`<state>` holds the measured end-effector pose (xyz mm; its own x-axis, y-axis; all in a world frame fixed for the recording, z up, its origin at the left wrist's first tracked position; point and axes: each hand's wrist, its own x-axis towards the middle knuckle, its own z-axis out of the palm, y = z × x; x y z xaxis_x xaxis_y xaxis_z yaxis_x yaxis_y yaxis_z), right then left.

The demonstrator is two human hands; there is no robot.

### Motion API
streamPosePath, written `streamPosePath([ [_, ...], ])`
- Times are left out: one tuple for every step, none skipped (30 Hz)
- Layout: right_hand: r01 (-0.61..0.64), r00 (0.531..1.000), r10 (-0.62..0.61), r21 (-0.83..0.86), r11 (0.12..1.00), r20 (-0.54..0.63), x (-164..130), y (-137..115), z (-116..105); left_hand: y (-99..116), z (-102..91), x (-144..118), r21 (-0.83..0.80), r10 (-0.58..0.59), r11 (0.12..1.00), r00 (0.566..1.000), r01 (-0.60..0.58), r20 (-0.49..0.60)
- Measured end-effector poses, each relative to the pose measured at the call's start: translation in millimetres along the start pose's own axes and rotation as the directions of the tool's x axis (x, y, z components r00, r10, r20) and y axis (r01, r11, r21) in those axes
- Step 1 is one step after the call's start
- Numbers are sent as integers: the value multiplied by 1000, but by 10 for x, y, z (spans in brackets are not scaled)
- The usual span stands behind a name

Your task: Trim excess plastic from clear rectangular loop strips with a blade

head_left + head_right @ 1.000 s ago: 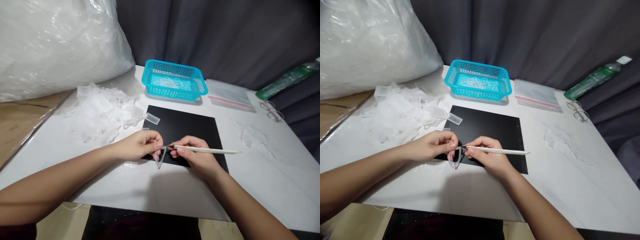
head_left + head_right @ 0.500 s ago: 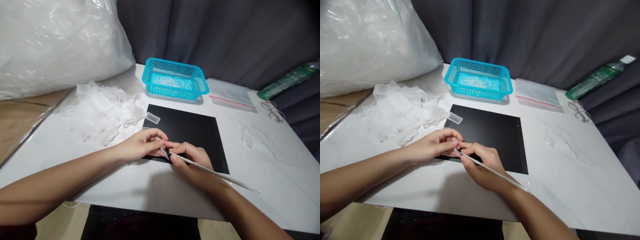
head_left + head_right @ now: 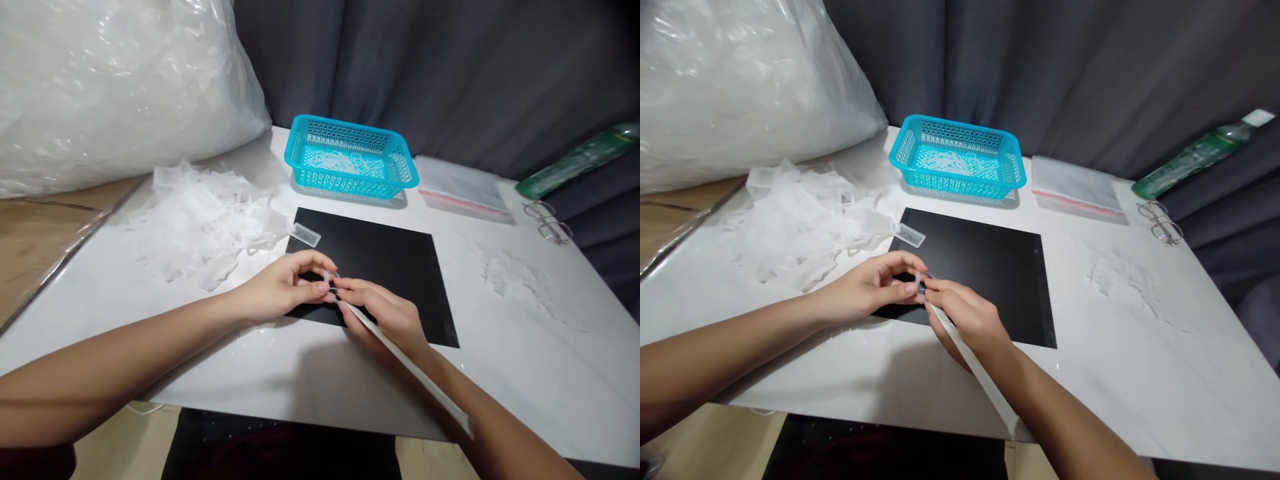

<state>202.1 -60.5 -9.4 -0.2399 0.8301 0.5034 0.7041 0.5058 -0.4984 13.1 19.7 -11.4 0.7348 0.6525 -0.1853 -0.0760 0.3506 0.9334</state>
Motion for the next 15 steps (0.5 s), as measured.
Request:
streamPosePath([
  [25, 1000, -25, -25, 999, -5, 6, 1, 5, -18, -2, 5, 13, 20, 1000, 1000, -20, -2],
  [52, 999, -52, -44, 998, -4, 11, 4, 8, -34, -3, 8, 26, 36, 999, 999, -36, -4],
  [76, 997, -77, -59, 995, -3, 15, 9, 8, -46, -1, 9, 41, 45, 998, 999, -45, -4],
  [94, 995, -95, -75, 993, -4, 18, 18, 3, -54, 3, 6, 61, 48, 997, 999, -48, -3],
  [101, 995, -102, -92, 991, -9, 20, 33, -9, -57, 7, 1, 91, 47, 995, 999, -46, -3],
  [99, 995, -102, -109, 989, -23, 22, 56, -28, -55, 11, -5, 133, 44, 990, 999, -43, -5],
  [83, 995, -89, -121, 989, -45, 26, 86, -55, -50, 14, -12, 179, 38, 983, 999, -36, -10],
  [51, 995, -62, -130, 990, -81, 32, 124, -90, -43, 16, -18, 220, 31, 975, 999, -27, -16],
  [5, 991, -22, -135, 991, -128, 41, 167, -131, -35, 15, -22, 252, 22, 968, 1000, -16, -21],
  [-53, 982, 27, -134, 990, -186, 52, 213, -177, -27, 12, -24, 274, 14, 962, 1000, -6, -26],
  [-115, 965, 80, -126, 985, -251, 66, 259, -223, -19, 7, -23, 288, 6, 958, 1000, 3, -31],
  [-173, 941, 131, -111, 979, -312, 81, 302, -267, -11, 1, -20, 296, 2, 955, 999, 9, -35],
  [-224, 915, 177, -94, 970, -363, 95, 341, -306, -3, -7, -15, 305, -2, 952, 999, 13, -39],
  [-259, 890, 206, -79, 963, -406, 107, 376, -339, 6, -15, -10, 322, -1, 947, 999, 15, -43],
  [-282, 871, 226, -67, 957, -436, 117, 406, -364, 17, -23, -6, 356, 5, 934, 999, 11, -46],
])
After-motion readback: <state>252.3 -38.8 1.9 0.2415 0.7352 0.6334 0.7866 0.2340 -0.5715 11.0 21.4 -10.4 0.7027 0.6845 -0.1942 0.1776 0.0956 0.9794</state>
